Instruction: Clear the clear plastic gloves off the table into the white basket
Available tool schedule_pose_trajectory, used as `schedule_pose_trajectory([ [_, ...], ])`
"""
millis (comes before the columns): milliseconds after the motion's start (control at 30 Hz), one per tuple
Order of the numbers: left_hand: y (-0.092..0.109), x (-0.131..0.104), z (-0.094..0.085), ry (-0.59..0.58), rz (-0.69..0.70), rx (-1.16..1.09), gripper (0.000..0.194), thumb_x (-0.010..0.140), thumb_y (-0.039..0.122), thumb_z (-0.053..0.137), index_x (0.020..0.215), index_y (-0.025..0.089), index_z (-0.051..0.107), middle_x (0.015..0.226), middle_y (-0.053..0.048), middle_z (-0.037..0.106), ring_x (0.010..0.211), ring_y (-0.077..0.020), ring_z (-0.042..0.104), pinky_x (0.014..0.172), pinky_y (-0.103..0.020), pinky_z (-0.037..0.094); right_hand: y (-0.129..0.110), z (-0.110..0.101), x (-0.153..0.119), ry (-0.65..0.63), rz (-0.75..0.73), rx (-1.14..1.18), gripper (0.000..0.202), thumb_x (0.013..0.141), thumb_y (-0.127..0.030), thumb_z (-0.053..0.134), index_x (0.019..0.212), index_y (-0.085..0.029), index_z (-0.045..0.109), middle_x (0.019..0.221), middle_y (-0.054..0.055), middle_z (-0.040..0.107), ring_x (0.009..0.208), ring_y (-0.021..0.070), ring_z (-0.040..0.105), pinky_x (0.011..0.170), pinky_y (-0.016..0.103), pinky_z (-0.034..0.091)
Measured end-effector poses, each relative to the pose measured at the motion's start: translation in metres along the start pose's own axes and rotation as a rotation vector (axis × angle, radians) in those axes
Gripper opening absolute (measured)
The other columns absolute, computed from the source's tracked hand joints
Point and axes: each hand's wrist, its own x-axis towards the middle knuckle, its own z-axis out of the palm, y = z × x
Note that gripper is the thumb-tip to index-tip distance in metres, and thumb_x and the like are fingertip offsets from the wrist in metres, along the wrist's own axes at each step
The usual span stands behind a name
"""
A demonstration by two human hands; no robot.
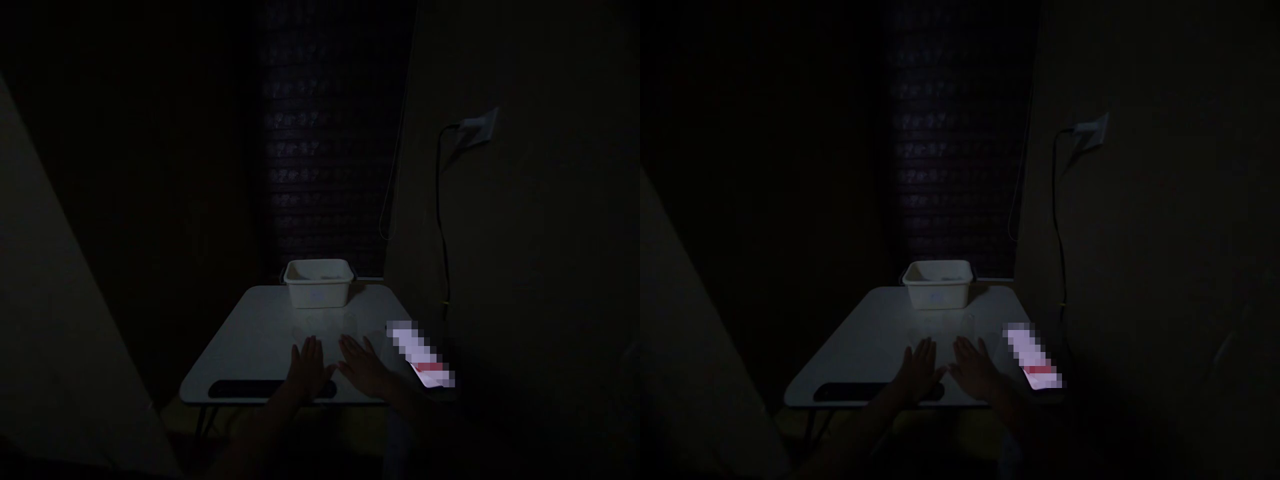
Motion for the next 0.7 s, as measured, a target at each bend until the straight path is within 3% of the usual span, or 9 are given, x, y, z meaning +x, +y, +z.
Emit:
schedule_pose_trajectory([
  [233,-0.008,-0.003,-0.010,-0.062,-0.032,0.002,0.070,0.069,0.056,0.007,0.116,0.006,0.022,0.121,-0.017,0.021,0.111,-0.0269,0.012,0.083,-0.049,0.013,0.024,0.006,-0.012,0.083,0.029,-0.078,0.052,0.076,-0.042,0.008,0.116,-0.013,0.026,0.120,0.009,0.028,0.110,0.0185,0.019,0.088,0.044,0.008],
  [367,-0.012,0.000,-0.016,-0.077,-0.068,0.007,0.063,0.071,0.052,0.010,0.115,0.009,0.025,0.121,-0.015,0.023,0.111,-0.0273,0.014,0.082,-0.048,0.014,0.031,0.005,-0.011,0.091,0.060,-0.098,0.053,0.076,-0.043,0.008,0.115,-0.013,0.027,0.119,0.009,0.029,0.110,0.0184,0.020,0.088,0.043,0.009],
  [533,0.002,0.012,-0.018,-0.021,-0.026,-0.025,0.055,0.075,0.043,0.009,0.115,0.009,0.026,0.121,-0.014,0.024,0.110,-0.0260,0.016,0.084,-0.046,0.014,0.021,-0.002,0.004,0.077,0.093,-0.067,0.051,0.077,-0.040,0.006,0.116,-0.015,0.026,0.120,0.008,0.027,0.110,0.0181,0.020,0.087,0.044,0.010],
  [700,0.021,0.021,-0.012,0.002,0.066,-0.064,0.048,0.077,0.032,0.009,0.115,0.008,0.025,0.120,-0.013,0.026,0.110,-0.0219,0.019,0.086,-0.041,0.017,0.006,-0.004,0.011,0.018,0.037,-0.030,0.050,0.077,-0.039,0.003,0.116,-0.015,0.025,0.121,0.007,0.026,0.111,0.0166,0.018,0.088,0.043,0.009],
])
